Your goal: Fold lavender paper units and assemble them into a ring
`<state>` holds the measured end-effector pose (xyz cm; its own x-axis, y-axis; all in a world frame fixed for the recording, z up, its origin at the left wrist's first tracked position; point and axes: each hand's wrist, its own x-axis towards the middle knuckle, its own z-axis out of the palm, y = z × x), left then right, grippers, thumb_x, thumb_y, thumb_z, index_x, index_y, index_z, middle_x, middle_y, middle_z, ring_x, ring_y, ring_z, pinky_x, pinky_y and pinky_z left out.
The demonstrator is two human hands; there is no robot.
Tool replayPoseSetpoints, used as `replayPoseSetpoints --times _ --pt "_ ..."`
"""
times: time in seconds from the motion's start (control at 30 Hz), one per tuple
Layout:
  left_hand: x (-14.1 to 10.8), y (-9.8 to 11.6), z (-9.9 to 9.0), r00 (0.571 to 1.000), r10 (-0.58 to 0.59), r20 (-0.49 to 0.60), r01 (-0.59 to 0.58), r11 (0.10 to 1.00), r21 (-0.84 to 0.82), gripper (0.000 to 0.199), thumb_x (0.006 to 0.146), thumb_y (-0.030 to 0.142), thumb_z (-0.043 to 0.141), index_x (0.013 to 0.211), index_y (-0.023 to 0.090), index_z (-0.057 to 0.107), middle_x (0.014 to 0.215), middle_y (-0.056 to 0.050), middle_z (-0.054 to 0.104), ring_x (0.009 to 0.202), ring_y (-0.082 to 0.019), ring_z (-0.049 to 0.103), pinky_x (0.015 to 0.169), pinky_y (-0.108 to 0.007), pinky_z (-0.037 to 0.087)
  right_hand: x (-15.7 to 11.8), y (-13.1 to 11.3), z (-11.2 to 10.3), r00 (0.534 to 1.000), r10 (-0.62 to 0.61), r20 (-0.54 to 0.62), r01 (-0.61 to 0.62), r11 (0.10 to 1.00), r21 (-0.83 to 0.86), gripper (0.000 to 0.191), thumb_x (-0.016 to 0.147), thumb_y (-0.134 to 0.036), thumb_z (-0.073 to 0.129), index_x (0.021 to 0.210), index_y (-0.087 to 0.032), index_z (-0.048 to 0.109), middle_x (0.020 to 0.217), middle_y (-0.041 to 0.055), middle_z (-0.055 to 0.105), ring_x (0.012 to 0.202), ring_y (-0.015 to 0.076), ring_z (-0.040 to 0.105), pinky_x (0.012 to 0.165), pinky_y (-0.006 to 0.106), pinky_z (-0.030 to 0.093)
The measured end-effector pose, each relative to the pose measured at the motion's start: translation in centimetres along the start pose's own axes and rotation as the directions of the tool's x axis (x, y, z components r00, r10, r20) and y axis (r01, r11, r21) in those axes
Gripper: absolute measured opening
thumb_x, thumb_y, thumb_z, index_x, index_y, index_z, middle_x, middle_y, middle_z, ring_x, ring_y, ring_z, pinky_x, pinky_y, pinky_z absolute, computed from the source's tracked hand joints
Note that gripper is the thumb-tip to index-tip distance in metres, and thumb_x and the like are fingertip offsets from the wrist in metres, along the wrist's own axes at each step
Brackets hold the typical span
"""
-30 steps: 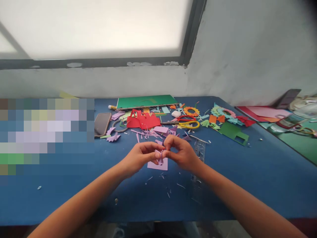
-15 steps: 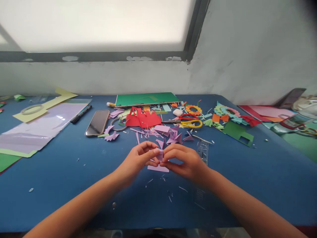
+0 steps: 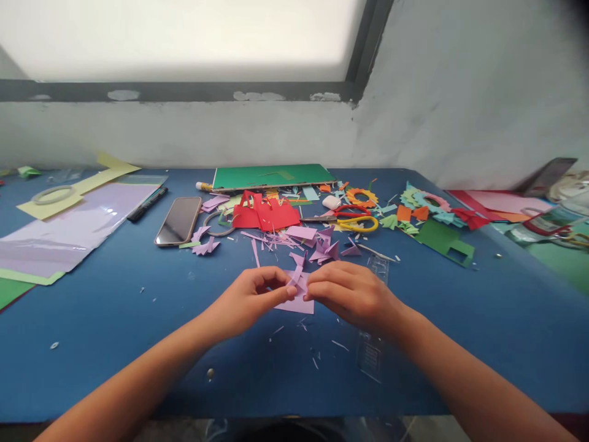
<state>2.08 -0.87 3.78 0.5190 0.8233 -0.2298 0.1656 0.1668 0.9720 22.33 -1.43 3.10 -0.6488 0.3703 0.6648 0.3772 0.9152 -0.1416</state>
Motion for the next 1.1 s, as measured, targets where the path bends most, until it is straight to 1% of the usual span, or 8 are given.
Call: replayPoseSetpoints --times 0.1,0.23,0.33,0.5,0.6,0.8,0.97,1.1 --pt "0.1 -0.3 -0.1 0.998 -0.034 0.056 0.041 0.991 -0.130 0.018 0.075 0.032 0.064 0.072 0.014 0.061 0.069 0.002 0.059 0.065 -0.009 0.051 0.066 -0.023 0.039 -0.2 0.0 0.1 0.999 -0.037 -0.003 0.036 0.999 -0.039 0.010 0.084 -0.006 0.053 0.091 -0.012 0.058 0.083 0.0077 0.065 0.075 0.0148 0.058 0.067 0.028 0.049" --pt "0.1 -0.5 -0.3 0.997 -0.046 0.067 0.059 0.976 -0.208 0.017 0.075 0.031 0.066 0.072 0.015 0.062 0.067 0.001 0.060 0.064 -0.009 0.051 0.066 -0.022 0.040 -0.4 -0.2 0.4 0.996 -0.008 -0.085 0.004 0.999 -0.041 0.011 0.083 -0.007 0.053 0.091 -0.013 0.058 0.080 0.0061 0.065 0.072 0.0139 0.058 0.066 0.027 0.049" --pt "-0.1 -0.4 -0.2 0.994 -0.058 0.092 0.083 0.951 -0.297 0.015 0.074 0.029 0.067 0.073 0.015 0.064 0.069 0.001 0.060 0.064 -0.009 0.052 0.065 -0.021 0.040 -0.4 -0.5 0.4 0.993 -0.012 -0.120 0.004 0.998 -0.067 0.011 0.082 -0.007 0.054 0.090 -0.014 0.059 0.079 0.0060 0.065 0.073 0.0146 0.057 0.067 0.028 0.049" --pt "-0.4 -0.2 0.1 0.976 -0.085 0.199 0.165 0.888 -0.429 0.011 0.076 0.025 0.067 0.075 0.014 0.064 0.072 0.000 0.063 0.065 -0.008 0.054 0.063 -0.020 0.040 -0.6 -0.8 0.1 0.986 -0.037 -0.161 0.009 0.986 -0.166 0.011 0.080 -0.009 0.058 0.089 -0.016 0.061 0.078 0.0045 0.065 0.073 0.0153 0.058 0.068 0.030 0.048" --pt "-0.6 0.0 0.2 0.960 -0.110 0.257 0.224 0.854 -0.470 0.010 0.077 0.023 0.066 0.074 0.014 0.063 0.072 0.000 0.065 0.062 -0.007 0.054 0.060 -0.018 0.040 -0.7 -0.8 0.0 0.983 -0.063 -0.170 0.028 0.979 -0.201 0.011 0.078 -0.010 0.061 0.087 -0.016 0.061 0.075 0.0029 0.066 0.069 0.0142 0.056 0.065 0.030 0.046" --pt "-0.7 0.2 0.1 0.954 -0.124 0.272 0.252 0.823 -0.509 0.010 0.077 0.022 0.066 0.074 0.013 0.064 0.072 0.000 0.065 0.059 -0.005 0.053 0.061 -0.017 0.041 -0.7 -0.6 0.0 0.980 -0.092 -0.176 0.050 0.973 -0.227 0.014 0.077 -0.008 0.062 0.089 -0.015 0.062 0.076 0.0029 0.067 0.070 0.0139 0.056 0.066 0.029 0.046" --pt "-0.7 0.1 0.0 0.948 -0.146 0.283 0.281 0.803 -0.526 0.012 0.076 0.023 0.068 0.071 0.013 0.063 0.070 0.000 0.065 0.057 -0.005 0.053 0.057 -0.016 0.040 -0.5 -0.6 -0.5 0.977 -0.138 -0.161 0.087 0.953 -0.290 0.012 0.083 -0.011 0.054 0.088 -0.019 0.063 0.073 0.0001 0.067 0.068 0.0126 0.057 0.064 0.028 0.047" --pt "-0.6 0.2 -0.1 0.946 -0.157 0.285 0.289 0.809 -0.513 0.011 0.075 0.022 0.068 0.071 0.013 0.062 0.070 0.000 0.066 0.058 -0.005 0.055 0.055 -0.016 0.038 -0.2 -0.6 -0.8 0.974 -0.182 -0.133 0.134 0.941 -0.310 0.016 0.086 -0.010 0.049 0.085 -0.017 0.063 0.068 0.0008 0.066 0.063 0.0127 0.055 0.061 0.028 0.046"
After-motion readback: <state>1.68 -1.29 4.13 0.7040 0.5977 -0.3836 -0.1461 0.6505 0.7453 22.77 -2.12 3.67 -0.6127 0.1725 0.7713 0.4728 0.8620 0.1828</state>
